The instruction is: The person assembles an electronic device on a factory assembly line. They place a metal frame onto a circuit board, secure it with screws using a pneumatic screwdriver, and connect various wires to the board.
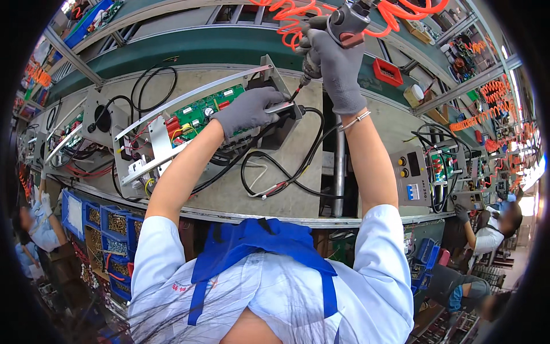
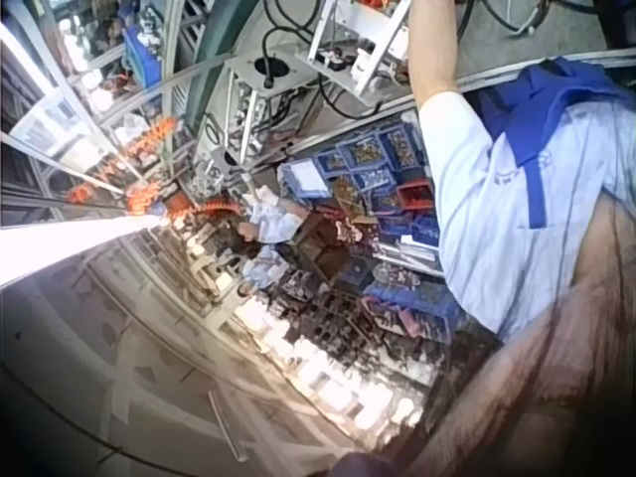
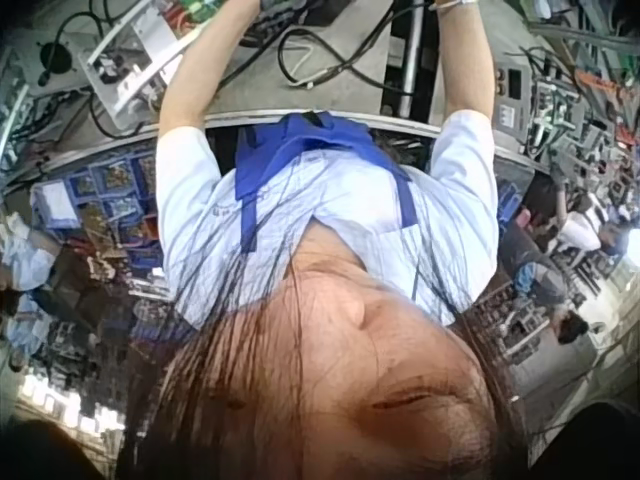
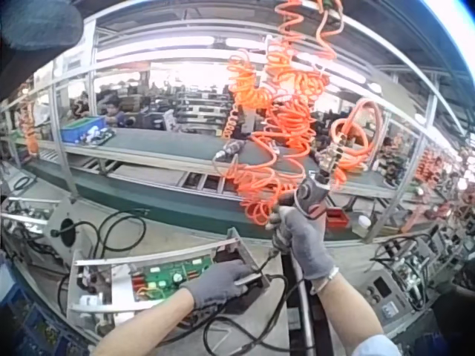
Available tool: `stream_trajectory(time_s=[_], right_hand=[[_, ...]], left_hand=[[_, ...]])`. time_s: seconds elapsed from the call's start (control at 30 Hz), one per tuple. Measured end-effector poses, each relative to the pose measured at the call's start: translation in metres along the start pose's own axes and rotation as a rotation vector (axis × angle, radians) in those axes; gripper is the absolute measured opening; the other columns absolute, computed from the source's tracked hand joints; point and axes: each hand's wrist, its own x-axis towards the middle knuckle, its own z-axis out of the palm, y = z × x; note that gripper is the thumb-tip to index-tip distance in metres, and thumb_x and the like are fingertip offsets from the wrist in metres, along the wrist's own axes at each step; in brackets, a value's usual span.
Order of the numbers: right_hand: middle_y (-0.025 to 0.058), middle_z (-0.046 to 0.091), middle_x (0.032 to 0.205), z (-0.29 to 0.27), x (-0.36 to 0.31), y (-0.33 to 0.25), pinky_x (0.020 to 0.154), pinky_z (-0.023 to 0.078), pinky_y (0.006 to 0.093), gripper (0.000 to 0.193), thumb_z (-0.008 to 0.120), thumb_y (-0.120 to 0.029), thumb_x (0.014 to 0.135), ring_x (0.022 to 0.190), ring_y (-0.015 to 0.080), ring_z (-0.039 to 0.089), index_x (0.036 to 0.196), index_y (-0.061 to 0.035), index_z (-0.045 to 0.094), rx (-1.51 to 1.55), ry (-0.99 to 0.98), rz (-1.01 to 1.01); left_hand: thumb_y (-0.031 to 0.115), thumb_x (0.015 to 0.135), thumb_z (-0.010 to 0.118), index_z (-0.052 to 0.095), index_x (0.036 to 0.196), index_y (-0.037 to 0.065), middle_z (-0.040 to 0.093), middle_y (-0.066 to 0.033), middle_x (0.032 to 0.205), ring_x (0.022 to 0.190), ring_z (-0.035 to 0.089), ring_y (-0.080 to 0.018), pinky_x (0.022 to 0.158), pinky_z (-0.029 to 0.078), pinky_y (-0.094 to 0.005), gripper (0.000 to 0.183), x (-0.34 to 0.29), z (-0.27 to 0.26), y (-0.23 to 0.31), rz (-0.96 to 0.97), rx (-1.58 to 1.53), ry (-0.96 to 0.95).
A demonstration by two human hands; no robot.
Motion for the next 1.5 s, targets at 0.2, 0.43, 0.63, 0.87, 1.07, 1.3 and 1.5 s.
stream_trajectory(time_s=[0.2,0.43,0.63,0.87,1.07,1.3,1.5], right_hand=[[0.0146,0.067,0.087,0.004,0.007,0.002,0.062,0.056,0.0327,0.026,0.059,-0.009,0.085,0.070,0.0195,0.066,0.106,0.0067,0.058,-0.139,-0.061,0.044],[0.0051,0.063,0.079,-0.003,0.011,0.028,0.046,0.040,0.0240,0.019,0.062,-0.017,0.090,0.059,0.0101,0.057,0.105,-0.0054,0.061,0.028,-0.113,0.136],[0.0060,0.068,0.095,-0.037,0.008,0.033,0.057,0.044,0.0195,0.039,0.063,-0.026,0.091,0.077,0.0084,0.063,0.122,-0.0033,0.062,-0.094,-0.103,0.229],[0.0059,0.065,0.077,-0.019,0.005,0.047,0.047,0.040,0.0200,0.033,0.066,-0.020,0.088,0.056,0.0081,0.054,0.110,0.0046,0.060,-0.174,0.036,0.140],[0.0111,0.054,0.085,0.010,-0.073,-0.002,0.053,0.047,0.0257,0.036,0.052,-0.007,0.084,0.074,0.0164,0.053,0.118,0.0053,0.053,0.410,-0.114,-0.097],[0.0093,0.042,0.083,0.102,-0.204,-0.046,0.054,0.046,0.0297,0.043,0.058,-0.021,0.071,0.064,0.0167,0.046,0.106,-0.0034,0.040,0.394,-0.120,-0.023],[0.0082,0.044,0.085,0.094,-0.218,-0.043,0.052,0.051,0.0310,0.053,0.072,-0.025,0.072,0.064,0.0156,0.050,0.110,-0.0004,0.044,0.471,-0.163,-0.012]], left_hand=[[0.025,0.076,0.067,0.064,0.119,0.009,0.061,-0.0137,0.109,0.104,0.060,-0.0324,0.089,0.048,-0.0398,0.047,0.000,-0.004,0.013,-0.027,0.090,-0.010],[0.028,0.070,0.068,0.063,0.112,0.009,0.063,-0.0164,0.104,0.101,0.061,-0.0342,0.087,0.049,-0.0443,0.046,-0.004,0.002,-0.001,0.063,0.130,0.085],[0.038,0.060,0.072,0.067,0.099,0.011,0.066,-0.0155,0.091,0.086,0.064,-0.0356,0.074,0.051,-0.0469,0.048,-0.004,0.003,0.015,0.149,0.140,0.257],[0.004,0.076,0.054,0.066,0.103,0.000,0.065,-0.0110,0.081,0.076,0.063,-0.0173,0.068,0.051,-0.0326,0.030,-0.044,0.059,0.016,-0.152,-0.625,0.889],[0.013,0.095,0.054,0.054,0.120,-0.005,0.066,-0.0162,0.102,0.088,0.068,-0.0270,0.080,0.059,-0.0369,0.031,-0.195,0.116,0.037,-0.331,-1.359,0.917],[0.040,0.094,0.063,0.061,0.108,0.001,0.067,-0.0137,0.091,0.068,0.068,-0.0150,0.048,0.053,-0.0247,0.041,-0.258,0.096,0.087,-0.741,-1.406,0.825],[0.014,0.097,0.059,0.062,0.119,0.003,0.068,-0.0068,0.104,0.083,0.068,-0.0124,0.063,0.054,-0.0213,0.026,-0.265,0.086,0.081,-0.529,-1.412,0.855]])
